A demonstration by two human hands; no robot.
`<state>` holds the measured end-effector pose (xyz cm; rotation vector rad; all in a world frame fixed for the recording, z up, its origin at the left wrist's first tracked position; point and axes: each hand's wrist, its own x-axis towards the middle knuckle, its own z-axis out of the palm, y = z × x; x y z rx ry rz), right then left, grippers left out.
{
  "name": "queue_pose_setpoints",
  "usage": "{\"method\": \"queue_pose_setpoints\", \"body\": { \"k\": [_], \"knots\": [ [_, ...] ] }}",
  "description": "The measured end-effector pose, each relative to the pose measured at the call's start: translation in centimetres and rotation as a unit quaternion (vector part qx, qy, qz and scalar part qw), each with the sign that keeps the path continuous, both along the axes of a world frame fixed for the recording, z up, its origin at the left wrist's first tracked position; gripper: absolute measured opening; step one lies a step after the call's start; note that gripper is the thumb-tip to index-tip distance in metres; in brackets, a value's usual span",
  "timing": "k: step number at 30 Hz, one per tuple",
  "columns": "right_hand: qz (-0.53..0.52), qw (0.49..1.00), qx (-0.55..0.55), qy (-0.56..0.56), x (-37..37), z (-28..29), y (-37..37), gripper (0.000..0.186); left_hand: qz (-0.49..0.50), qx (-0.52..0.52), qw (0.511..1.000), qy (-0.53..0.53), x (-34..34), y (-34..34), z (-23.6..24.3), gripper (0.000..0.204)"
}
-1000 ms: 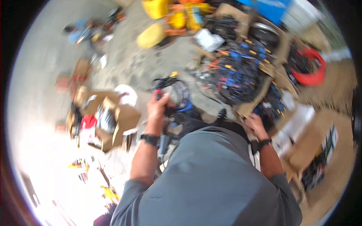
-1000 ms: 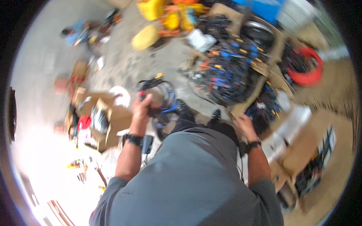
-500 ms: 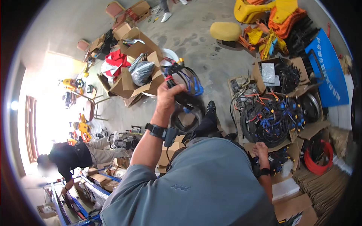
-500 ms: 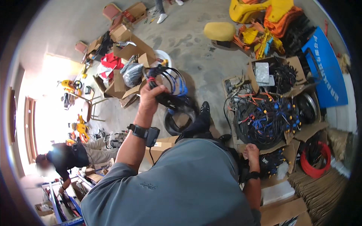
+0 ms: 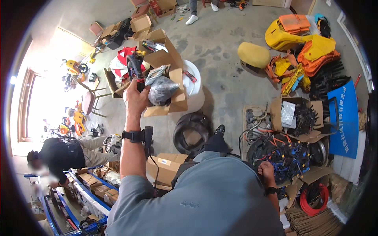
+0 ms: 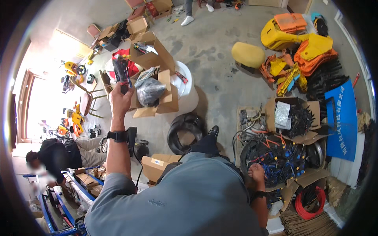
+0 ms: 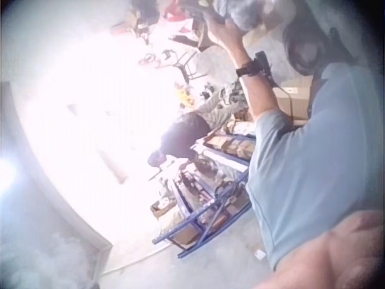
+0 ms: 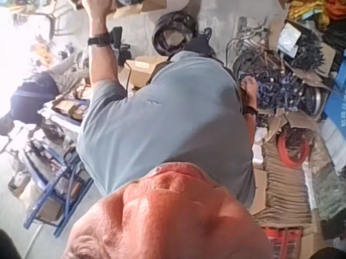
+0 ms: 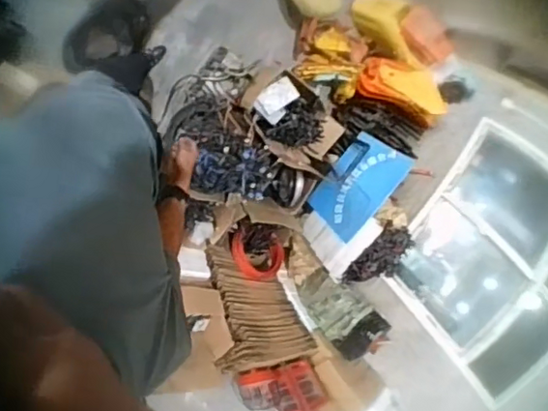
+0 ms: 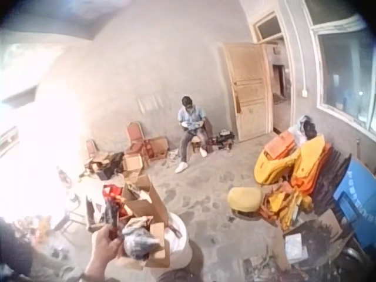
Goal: Inspecting and sorting various electronic cables and wiring harnesses.
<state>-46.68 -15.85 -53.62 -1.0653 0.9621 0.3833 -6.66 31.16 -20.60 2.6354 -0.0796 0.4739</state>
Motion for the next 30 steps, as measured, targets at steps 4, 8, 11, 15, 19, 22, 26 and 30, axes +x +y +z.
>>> {"method": "queue_pose_setpoints", "body": {
  "k": [4,8,11,15,19,22,26,30],
  "knots": [
    [0.002,0.996,-0.083,0.019,6.0,4.3,0.5,0.018,-0.064,0.221,0.971,-0.060,5.5,1.9,-2.3,0.021],
    [-0.020,0.993,-0.113,0.007,10.0,6.5,1.1,0.023,-0.048,0.288,0.954,0.071,10.1,3.6,-6.7,0.015],
    [-0.013,0.992,-0.126,0.012,11.8,8.3,2.1,0.022,-0.061,0.286,0.940,0.179,11.4,3.9,-8.5,0.022],
    [-0.027,0.987,-0.152,0.046,12.0,10.8,3.7,0.020,-0.134,0.259,0.932,0.215,12.1,2.9,-7.7,0.038],
    [-0.022,0.989,-0.141,0.033,10.5,9.2,3.4,0.016,-0.136,0.261,0.921,0.256,12.2,3.3,-7.5,0.043],
    [-0.025,0.989,-0.146,0.025,10.1,9.1,3.9,0.012,-0.127,0.223,0.931,0.258,12.1,3.3,-7.3,0.042],
    [-0.059,0.992,-0.109,0.009,9.6,8.6,4.6,0.008,-0.122,0.261,0.938,0.194,13.2,3.2,-8.1,0.044],
    [0.117,0.939,-0.323,0.013,9.6,7.7,5.4,0.021,-0.182,0.082,0.979,0.038,12.0,-0.4,-6.3,0.033]
  ]
}}
